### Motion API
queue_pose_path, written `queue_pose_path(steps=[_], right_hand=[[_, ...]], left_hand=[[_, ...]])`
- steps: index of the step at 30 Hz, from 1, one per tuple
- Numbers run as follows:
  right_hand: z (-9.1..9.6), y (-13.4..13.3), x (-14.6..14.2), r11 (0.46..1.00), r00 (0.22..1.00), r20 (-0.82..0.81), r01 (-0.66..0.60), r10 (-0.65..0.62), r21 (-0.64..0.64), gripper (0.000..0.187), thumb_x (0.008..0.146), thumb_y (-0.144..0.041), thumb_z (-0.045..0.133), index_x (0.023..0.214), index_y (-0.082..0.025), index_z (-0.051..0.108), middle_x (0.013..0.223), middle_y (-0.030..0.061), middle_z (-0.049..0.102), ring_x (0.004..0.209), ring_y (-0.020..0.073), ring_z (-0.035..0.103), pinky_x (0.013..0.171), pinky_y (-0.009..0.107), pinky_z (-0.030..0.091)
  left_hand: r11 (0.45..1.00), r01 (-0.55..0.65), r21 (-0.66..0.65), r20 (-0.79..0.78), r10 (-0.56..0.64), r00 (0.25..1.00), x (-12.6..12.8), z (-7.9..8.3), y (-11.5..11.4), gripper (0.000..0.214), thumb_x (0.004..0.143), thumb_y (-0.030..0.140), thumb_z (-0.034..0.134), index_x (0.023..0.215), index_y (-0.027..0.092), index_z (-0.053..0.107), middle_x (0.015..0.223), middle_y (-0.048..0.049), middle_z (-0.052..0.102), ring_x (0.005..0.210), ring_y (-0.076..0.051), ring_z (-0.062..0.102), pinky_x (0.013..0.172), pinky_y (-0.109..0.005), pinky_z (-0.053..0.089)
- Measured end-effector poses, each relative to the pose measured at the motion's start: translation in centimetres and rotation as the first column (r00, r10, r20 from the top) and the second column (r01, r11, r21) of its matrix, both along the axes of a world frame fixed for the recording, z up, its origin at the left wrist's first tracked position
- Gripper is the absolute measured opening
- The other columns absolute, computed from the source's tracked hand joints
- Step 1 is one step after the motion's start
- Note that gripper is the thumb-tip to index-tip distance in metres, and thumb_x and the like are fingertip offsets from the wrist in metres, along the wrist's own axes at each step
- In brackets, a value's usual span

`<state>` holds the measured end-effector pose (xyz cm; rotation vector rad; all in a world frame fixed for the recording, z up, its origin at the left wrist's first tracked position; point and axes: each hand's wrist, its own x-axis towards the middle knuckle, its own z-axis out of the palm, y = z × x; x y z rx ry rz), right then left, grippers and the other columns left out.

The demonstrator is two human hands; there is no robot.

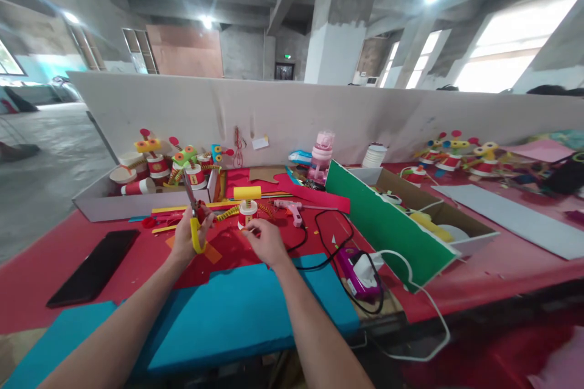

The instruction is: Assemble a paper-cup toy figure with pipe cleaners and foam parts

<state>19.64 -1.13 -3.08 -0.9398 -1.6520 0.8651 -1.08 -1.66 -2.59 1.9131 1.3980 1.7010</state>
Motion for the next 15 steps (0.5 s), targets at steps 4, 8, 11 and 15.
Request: queue_pose_path(steps=[4,8,11,15], right_hand=[[0.4,1.7,2.4,0.968,0.946,-0.299,0.051,-0.126,-0.247,0.026,0.068,-0.042,0.072,0.075,-0.019,0.063,0.057,-0.0022,0.060,0.052,0.0134,0.055,0.053,0.027,0.049],[0.6,5.8,2.4,0.937,0.757,-0.561,0.203,-0.335,-0.285,0.033,0.062,-0.045,0.076,0.071,-0.018,0.059,0.054,-0.0044,0.057,0.050,0.0109,0.054,0.048,0.022,0.045],[0.3,7.7,1.7,0.901,0.636,-0.638,0.316,-0.433,-0.297,0.034,0.065,-0.047,0.072,0.071,-0.019,0.056,0.050,-0.0061,0.053,0.047,0.0105,0.052,0.047,0.022,0.043],[0.1,7.0,1.0,0.908,0.717,-0.560,0.365,-0.415,-0.206,0.029,0.070,-0.045,0.067,0.072,-0.018,0.057,0.051,-0.0048,0.054,0.048,0.0101,0.051,0.047,0.022,0.041]], left_hand=[[0.996,-0.065,-0.055,0.004,0.065,0.998,-0.2,0.3,-0.1,0.018,0.083,0.038,0.055,0.088,0.022,0.050,0.075,0.0009,0.058,0.065,-0.014,0.057,0.063,-0.025,0.045],[0.886,-0.421,-0.194,-0.201,0.384,0.901,-1.7,1.3,0.1,0.021,0.076,0.038,0.060,0.087,0.020,0.056,0.071,-0.0006,0.061,0.067,-0.018,0.058,0.060,-0.026,0.039],[0.733,-0.612,-0.298,-0.412,0.479,0.775,-3.5,2.0,0.6,0.026,0.074,0.036,0.059,0.092,0.018,0.060,0.078,-0.0071,0.067,0.073,-0.023,0.062,0.059,-0.028,0.039],[0.707,-0.655,-0.268,-0.645,0.373,0.667,-5.9,2.9,0.3,0.029,0.071,0.035,0.059,0.094,0.019,0.064,0.092,-0.0134,0.071,0.086,-0.029,0.066,0.062,-0.029,0.042]])
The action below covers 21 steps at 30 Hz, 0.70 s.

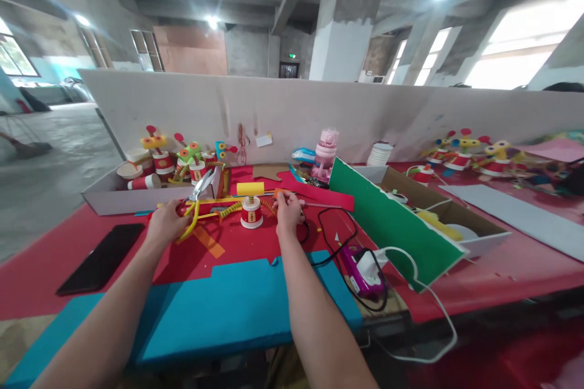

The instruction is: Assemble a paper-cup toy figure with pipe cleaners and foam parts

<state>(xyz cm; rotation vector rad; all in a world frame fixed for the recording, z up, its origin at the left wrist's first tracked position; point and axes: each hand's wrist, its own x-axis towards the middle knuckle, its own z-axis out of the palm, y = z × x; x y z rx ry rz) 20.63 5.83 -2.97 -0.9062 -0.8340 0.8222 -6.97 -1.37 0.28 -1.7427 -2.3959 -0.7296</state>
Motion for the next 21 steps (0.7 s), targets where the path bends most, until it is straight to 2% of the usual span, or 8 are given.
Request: queue_pose_path(steps=[3,6,9,11,13,16,19,21], right_hand=[[0.3,-1.2,-0.3,0.995,0.991,0.126,-0.048,0.038,0.084,0.024,0.074,-0.041,0.064,0.075,-0.017,0.059,0.054,-0.0043,0.055,0.049,0.0093,0.048,0.047,0.021,0.039],[0.7,-1.6,-0.4,0.996,0.995,0.089,-0.042,0.034,0.084,0.025,0.075,-0.042,0.063,0.077,-0.017,0.059,0.057,-0.0037,0.055,0.047,0.0084,0.046,0.044,0.020,0.037],[0.9,-1.4,-0.4,0.999,0.999,0.029,-0.024,0.023,0.049,0.028,0.075,-0.045,0.062,0.079,-0.017,0.058,0.061,-0.0022,0.058,0.046,0.0081,0.046,0.042,0.020,0.036],[1.0,-1.4,-0.3,0.999,1.000,0.011,-0.028,0.027,0.034,0.030,0.075,-0.047,0.062,0.079,-0.017,0.057,0.061,-0.0020,0.059,0.045,0.0082,0.046,0.042,0.020,0.037],[0.9,-1.5,-0.3,0.999,0.999,0.022,-0.030,0.029,0.029,0.031,0.075,-0.048,0.062,0.079,-0.018,0.057,0.061,-0.0024,0.059,0.045,0.0084,0.046,0.042,0.021,0.037],[0.8,-1.6,-0.2,1.000,0.999,0.051,-0.019,0.018,0.020,0.031,0.075,-0.049,0.062,0.078,-0.018,0.057,0.060,-0.0030,0.058,0.046,0.0090,0.047,0.043,0.021,0.038],[0.6,-1.4,-0.2,1.000,0.999,0.052,-0.006,0.005,0.023,0.032,0.075,-0.049,0.061,0.078,-0.018,0.057,0.061,-0.0030,0.058,0.046,0.0089,0.046,0.043,0.021,0.038],[0.5,-1.2,-0.1,0.999,0.998,0.059,0.013,-0.015,0.045,0.032,0.076,-0.049,0.061,0.078,-0.018,0.056,0.063,-0.0023,0.059,0.047,0.0089,0.047,0.044,0.022,0.039]], left_hand=[[0.995,0.039,-0.091,-0.089,-0.047,0.995,-2.4,0.9,-2.3,0.030,0.071,0.043,0.058,0.088,0.020,0.066,0.082,-0.0135,0.072,0.078,-0.032,0.067,0.057,-0.030,0.040],[0.976,0.143,-0.162,-0.128,-0.164,0.978,-4.9,1.8,-5.9,0.032,0.066,0.048,0.062,0.084,0.023,0.068,0.072,-0.0109,0.071,0.065,-0.031,0.065,0.051,-0.031,0.039],[0.923,0.319,-0.214,-0.009,-0.328,0.945,-5.8,2.0,-9.0,0.036,0.063,0.049,0.066,0.092,0.029,0.072,0.079,-0.0070,0.073,0.066,-0.028,0.066,0.054,-0.033,0.046],[0.839,0.490,-0.237,0.128,-0.473,0.871,-4.9,1.4,-9.7,0.035,0.064,0.048,0.069,0.094,0.031,0.074,0.092,-0.0065,0.075,0.077,-0.028,0.068,0.062,-0.032,0.052],[0.761,0.607,-0.227,0.200,-0.574,0.794,-3.5,0.6,-9.4,0.033,0.064,0.047,0.071,0.092,0.031,0.075,0.097,-0.0075,0.074,0.084,-0.028,0.069,0.070,-0.032,0.054],[0.771,0.601,-0.208,0.172,-0.576,0.799,-1.8,0.4,-7.6,0.035,0.058,0.043,0.075,0.090,0.029,0.075,0.096,-0.0097,0.074,0.086,-0.029,0.069,0.072,-0.033,0.054],[0.752,0.629,-0.196,0.164,-0.607,0.777,-0.8,1.8,-4.7,0.036,0.054,0.041,0.078,0.088,0.028,0.075,0.094,-0.0085,0.073,0.088,-0.029,0.068,0.075,-0.034,0.054],[0.813,0.580,-0.049,0.124,-0.571,0.811,0.4,3.0,-2.2,0.043,0.060,0.048,0.074,0.097,0.025,0.072,0.104,-0.0102,0.071,0.096,-0.030,0.066,0.081,-0.037,0.052]])
